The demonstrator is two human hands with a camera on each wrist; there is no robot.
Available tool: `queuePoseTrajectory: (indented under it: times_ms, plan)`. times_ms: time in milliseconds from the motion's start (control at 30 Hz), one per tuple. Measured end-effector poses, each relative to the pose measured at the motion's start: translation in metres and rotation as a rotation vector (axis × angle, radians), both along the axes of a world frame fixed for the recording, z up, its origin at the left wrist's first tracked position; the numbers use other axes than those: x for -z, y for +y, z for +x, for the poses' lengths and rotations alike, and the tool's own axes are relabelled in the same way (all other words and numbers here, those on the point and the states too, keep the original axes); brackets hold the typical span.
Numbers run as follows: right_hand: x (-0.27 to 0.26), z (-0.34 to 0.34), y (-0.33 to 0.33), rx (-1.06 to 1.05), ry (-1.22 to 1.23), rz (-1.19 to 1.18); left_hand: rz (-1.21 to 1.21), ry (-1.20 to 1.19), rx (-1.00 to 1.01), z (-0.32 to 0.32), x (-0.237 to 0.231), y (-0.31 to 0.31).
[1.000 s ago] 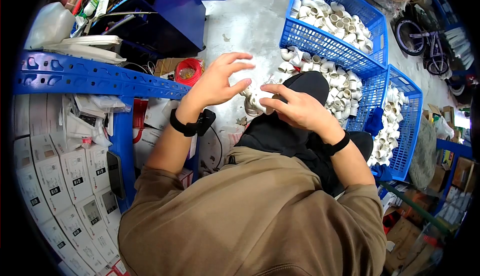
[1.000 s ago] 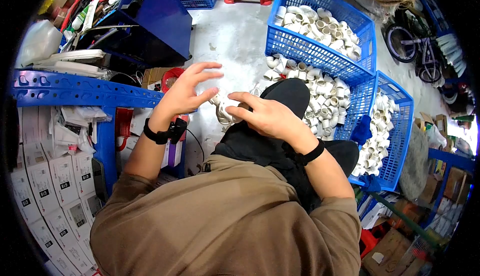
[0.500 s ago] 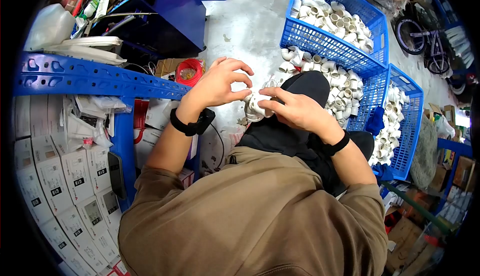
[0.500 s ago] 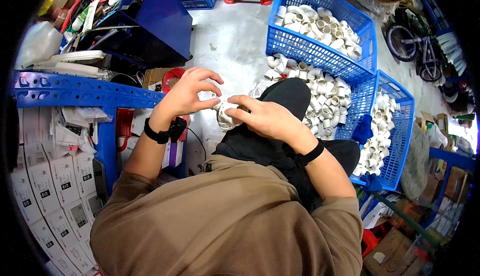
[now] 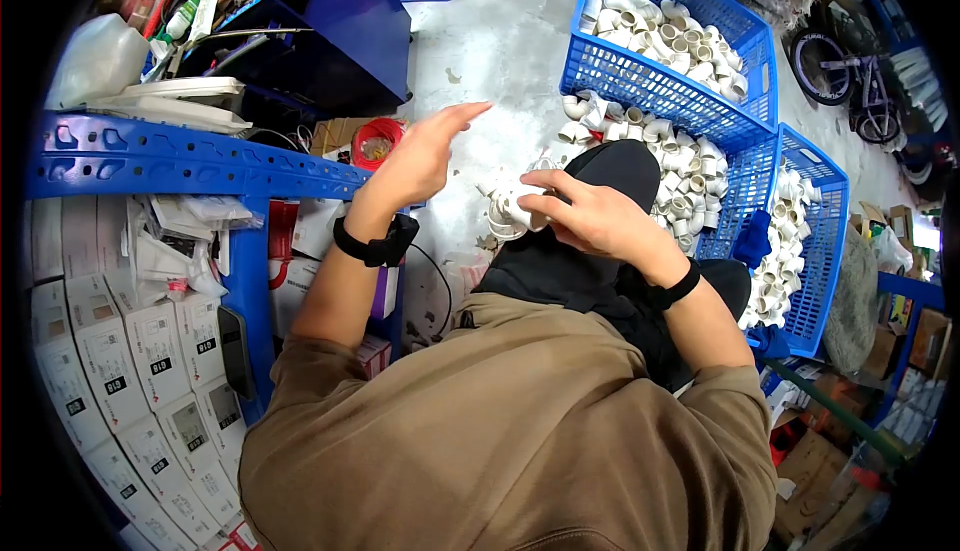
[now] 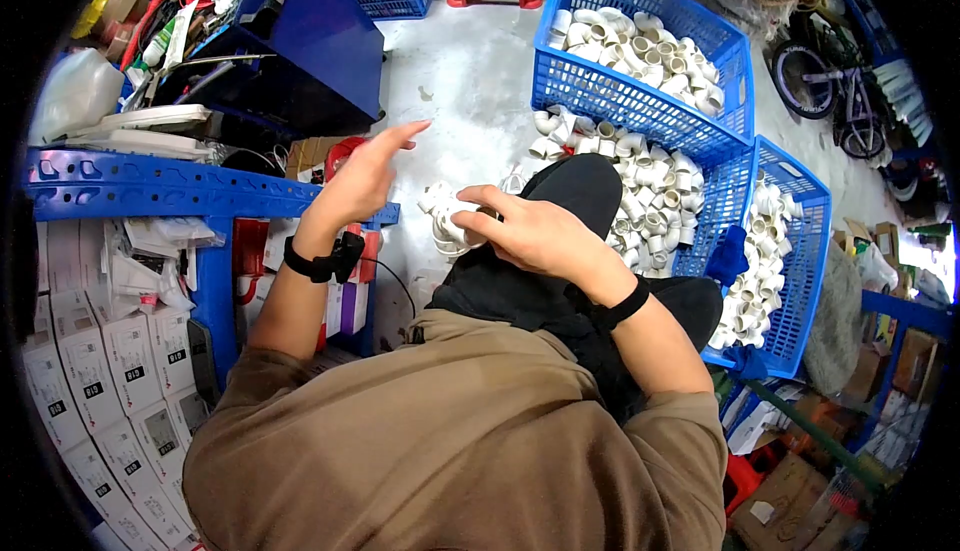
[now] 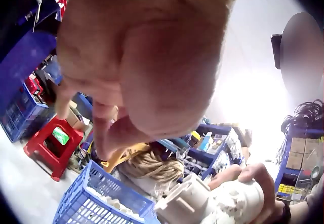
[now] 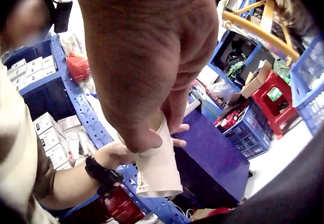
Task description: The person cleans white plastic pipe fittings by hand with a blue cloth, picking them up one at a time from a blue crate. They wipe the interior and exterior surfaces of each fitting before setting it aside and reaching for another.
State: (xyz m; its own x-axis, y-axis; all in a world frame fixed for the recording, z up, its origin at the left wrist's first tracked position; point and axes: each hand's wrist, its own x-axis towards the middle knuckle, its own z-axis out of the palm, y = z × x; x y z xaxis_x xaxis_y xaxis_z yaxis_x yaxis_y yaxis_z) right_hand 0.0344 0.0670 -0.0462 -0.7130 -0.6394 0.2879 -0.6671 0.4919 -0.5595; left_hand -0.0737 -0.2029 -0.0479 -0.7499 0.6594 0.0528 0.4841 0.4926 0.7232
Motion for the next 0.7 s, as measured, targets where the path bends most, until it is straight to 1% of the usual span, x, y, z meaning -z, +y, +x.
queuePoseTrajectory:
  times_ms: [33, 100, 133, 167, 200, 233, 267, 300, 333, 367, 400, 433, 500, 567, 700]
  plan:
    - [0.002, 0.0, 0.0, -0.002, -0.008, -0.016, -0.001, 0.001, 0.001, 0.002, 0.003, -0.004]
    - [0.002, -0.001, 0.002, -0.004, -0.014, -0.032, -0.113, -0.061, 0.299, 0.004, 0.009, -0.014]
    - [0.0, -0.001, 0.003, -0.008, -0.075, -0.054, -0.114, -0.061, 0.3, 0.006, 0.009, -0.014]
    - [0.0, -0.001, 0.003, -0.012, -0.137, -0.077, -0.026, -0.343, 0.299, 0.008, 0.009, -0.013]
    - [0.002, -0.002, 0.003, -0.01, -0.138, -0.079, 0.063, -0.624, 0.292, 0.01, 0.008, -0.011]
    - [0.007, -0.002, 0.003, 0.001, -0.152, -0.185, 0.192, -0.684, 0.261, 0.015, 0.006, -0.008]
    - [0.011, -0.003, 0.003, 0.011, -0.165, -0.292, 0.191, -0.685, 0.262, 0.017, 0.007, -0.006]
    - [0.014, -0.003, 0.004, 0.017, -0.195, -0.35, 0.255, -0.744, 0.184, 0.017, 0.01, -0.005]
    - [0.016, -0.003, 0.004, 0.016, -0.195, -0.35, 0.319, -0.801, 0.106, 0.019, 0.012, -0.003]
    - [0.017, -0.003, 0.002, 0.029, -0.271, -0.491, 0.363, -0.741, 0.058, 0.021, 0.016, -0.001]
    - [0.018, -0.002, 0.001, 0.042, -0.348, -0.632, 0.364, -0.741, 0.056, 0.022, 0.012, 0.0]
    - [0.021, -0.003, 0.002, 0.022, -0.377, -0.68, 0.379, -0.721, 0.045, 0.023, 0.006, 0.0]
    - [0.018, -0.003, 0.002, 0.024, -0.403, -0.706, 0.394, -0.703, 0.035, 0.025, -0.005, 0.003]
    - [0.014, -0.003, 0.004, 0.027, -0.426, -0.733, 0.385, -0.627, 0.036, 0.028, -0.013, 0.005]
    - [0.003, -0.004, 0.009, 0.02, -0.455, -0.74, 0.436, -0.606, 0.049, 0.034, -0.017, 0.007]
